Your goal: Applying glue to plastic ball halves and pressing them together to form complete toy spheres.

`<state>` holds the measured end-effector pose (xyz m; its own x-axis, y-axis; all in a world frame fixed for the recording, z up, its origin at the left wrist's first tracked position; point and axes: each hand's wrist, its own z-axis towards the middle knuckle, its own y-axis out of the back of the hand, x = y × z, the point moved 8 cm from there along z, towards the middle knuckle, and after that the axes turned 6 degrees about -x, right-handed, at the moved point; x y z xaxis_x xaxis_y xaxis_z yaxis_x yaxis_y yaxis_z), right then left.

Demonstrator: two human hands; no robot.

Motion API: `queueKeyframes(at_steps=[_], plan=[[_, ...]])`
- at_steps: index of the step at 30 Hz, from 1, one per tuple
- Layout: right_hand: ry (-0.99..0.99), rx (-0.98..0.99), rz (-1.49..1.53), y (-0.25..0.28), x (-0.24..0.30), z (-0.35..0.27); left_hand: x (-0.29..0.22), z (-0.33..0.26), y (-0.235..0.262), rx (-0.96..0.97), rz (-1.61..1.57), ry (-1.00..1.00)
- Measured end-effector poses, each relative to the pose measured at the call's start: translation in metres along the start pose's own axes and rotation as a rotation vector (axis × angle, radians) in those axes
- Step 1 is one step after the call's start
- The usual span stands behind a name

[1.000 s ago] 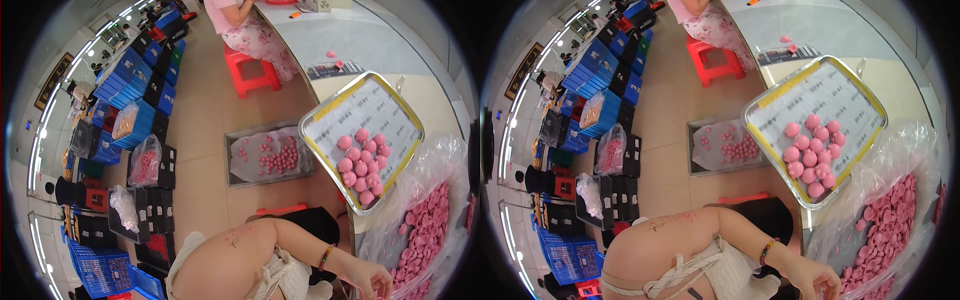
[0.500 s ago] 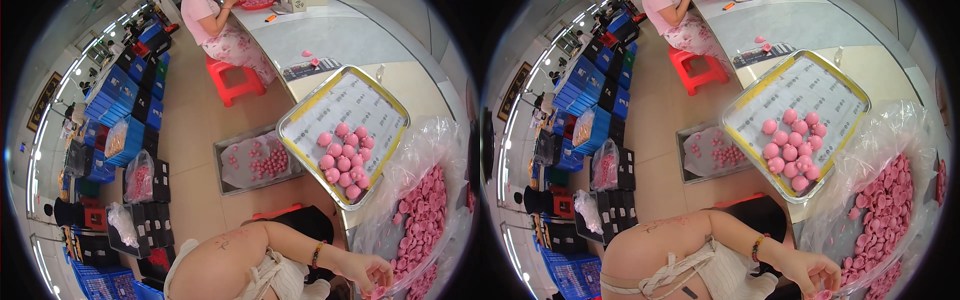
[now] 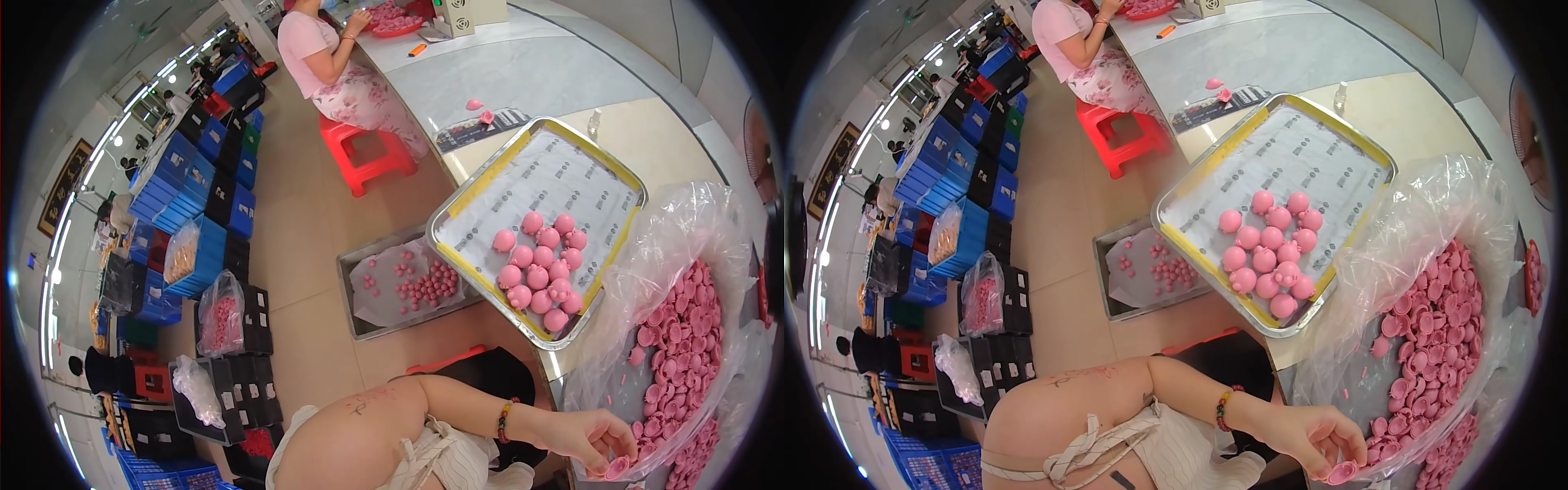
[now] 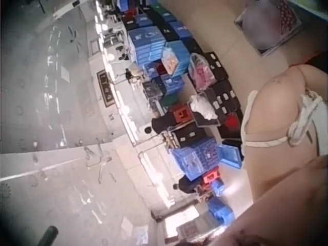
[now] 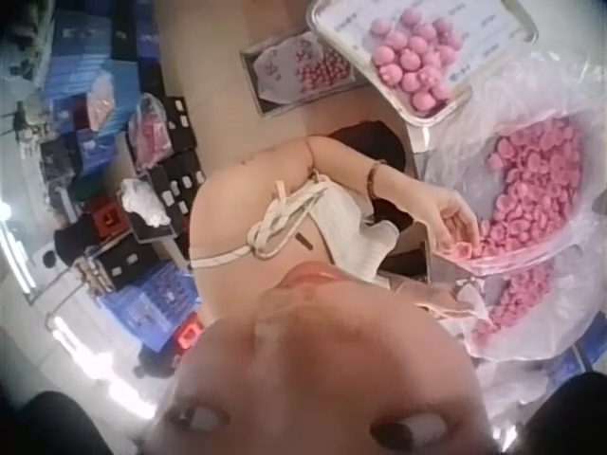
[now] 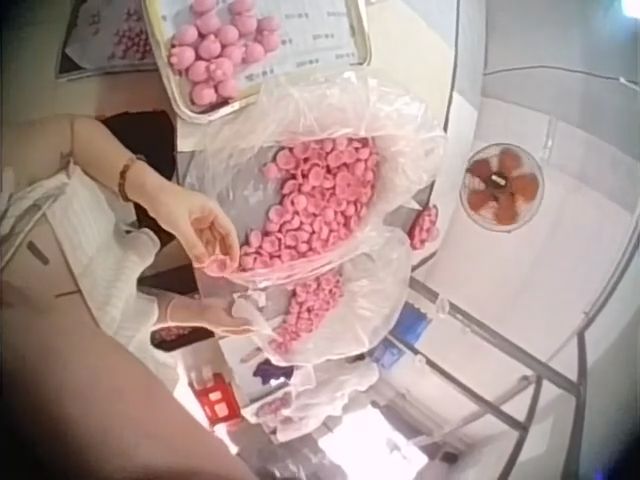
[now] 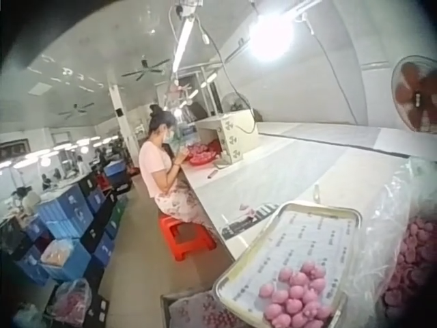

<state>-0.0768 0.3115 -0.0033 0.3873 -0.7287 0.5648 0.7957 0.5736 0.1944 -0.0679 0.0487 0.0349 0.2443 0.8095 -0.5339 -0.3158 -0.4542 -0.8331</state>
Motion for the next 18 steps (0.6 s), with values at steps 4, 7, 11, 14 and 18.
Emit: queueKeyframes(at_steps=[4, 7, 11, 14, 18], plan=[[0.006, -0.012, 0.022, -0.002, 0.011, 0.004, 0.002, 0.001, 0.002, -0.009, -0.012, 0.028], [0.028, 0.023, 0.075, -0.018, 0.064, 0.012, 0.002, 0.002, 0.007, -0.057, 0.039, -0.042], [0.329, 0.186, -0.065, -0.033, 0.106, 0.012, -0.001, 0.003, 0.012, -0.084, 0.058, -0.096], [0.133, 0.215, -0.015, -0.036, 0.098, 0.012, -0.001, 0.003, 0.012, -0.087, 0.079, -0.089], [-0.709, 0.116, 1.136, -0.049, 0.069, 0.0, -0.002, 0.007, 0.008, -0.053, 0.077, -0.097]])
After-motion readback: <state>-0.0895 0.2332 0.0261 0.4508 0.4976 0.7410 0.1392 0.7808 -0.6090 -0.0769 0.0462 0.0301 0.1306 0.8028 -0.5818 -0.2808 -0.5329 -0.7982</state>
